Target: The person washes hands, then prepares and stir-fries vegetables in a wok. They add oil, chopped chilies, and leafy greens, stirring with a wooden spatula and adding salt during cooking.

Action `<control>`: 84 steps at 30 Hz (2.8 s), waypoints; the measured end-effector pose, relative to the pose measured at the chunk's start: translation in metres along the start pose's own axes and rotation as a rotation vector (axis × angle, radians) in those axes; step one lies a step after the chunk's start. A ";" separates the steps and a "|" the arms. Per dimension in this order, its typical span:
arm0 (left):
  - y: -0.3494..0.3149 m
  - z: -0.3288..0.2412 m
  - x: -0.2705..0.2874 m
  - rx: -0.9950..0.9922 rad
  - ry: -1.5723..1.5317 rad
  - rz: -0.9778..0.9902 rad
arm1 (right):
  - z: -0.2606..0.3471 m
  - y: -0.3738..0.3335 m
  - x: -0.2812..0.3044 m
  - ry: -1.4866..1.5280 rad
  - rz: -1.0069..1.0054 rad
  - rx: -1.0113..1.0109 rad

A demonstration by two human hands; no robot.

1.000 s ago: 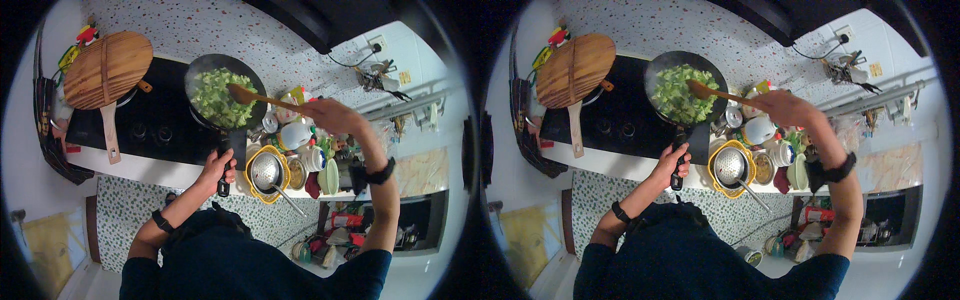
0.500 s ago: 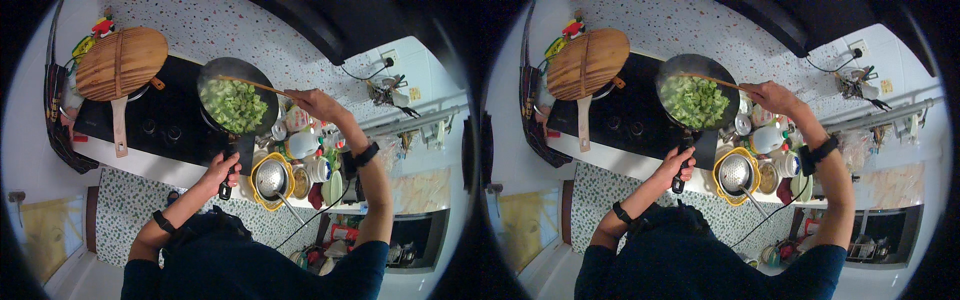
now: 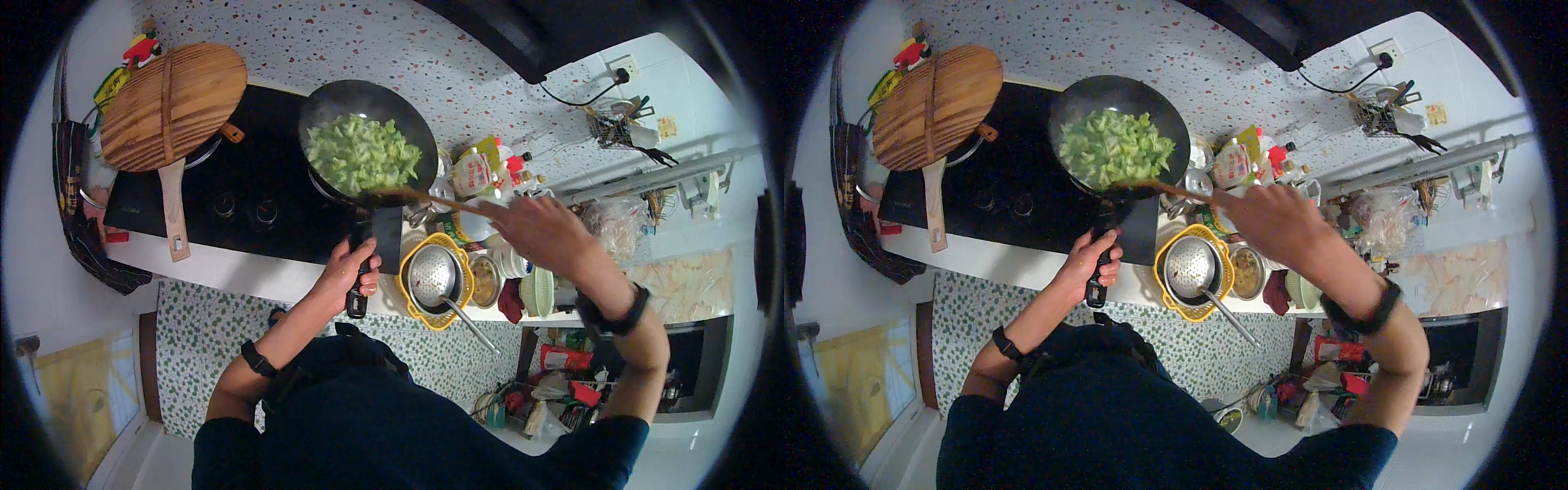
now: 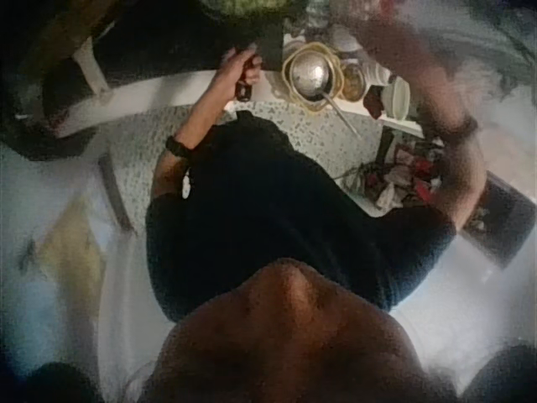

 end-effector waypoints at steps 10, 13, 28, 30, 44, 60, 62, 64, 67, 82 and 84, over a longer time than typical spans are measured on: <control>0.003 -0.001 0.005 -0.013 -0.008 -0.002 | -0.115 0.027 -0.028 0.816 0.305 -0.141; 0.003 -0.001 0.005 -0.008 -0.001 0.000 | -0.128 0.078 -0.053 0.941 0.349 -0.261; 0.005 0.000 0.006 -0.001 0.005 0.053 | -0.100 0.147 -0.005 0.690 -0.009 0.105; 0.005 -0.001 0.008 -0.015 0.008 0.018 | -0.087 0.147 0.001 0.562 -0.050 0.135; 0.004 0.000 0.008 -0.011 -0.003 0.000 | -0.030 -0.036 0.043 0.133 0.019 -0.016; 0.003 -0.002 0.007 -0.019 0.021 -0.005 | -0.133 0.068 -0.038 0.870 0.279 -0.016; 0.003 -0.002 0.007 -0.022 0.018 0.002 | -0.126 0.105 -0.056 1.003 0.236 -0.050; 0.003 -0.001 0.007 -0.014 -0.007 0.020 | -0.126 0.120 -0.071 1.156 0.253 -0.156; 0.004 0.000 0.008 -0.001 -0.008 0.025 | -0.128 0.109 -0.061 1.073 0.241 -0.096; 0.004 -0.002 0.008 -0.022 0.002 0.021 | -0.063 0.103 0.034 0.098 -0.266 0.190; 0.004 -0.001 0.009 -0.018 0.002 0.009 | -0.045 0.070 0.043 -0.008 -0.262 0.152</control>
Point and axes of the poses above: each hand's wrist, its own y-axis towards the middle knuckle, its own x-axis out of the back of the hand, z = x × y, the point moved 8 cm from there along y, towards the middle knuckle, and after that the axes turned 13 degrees about z, right-handed, at the moved point
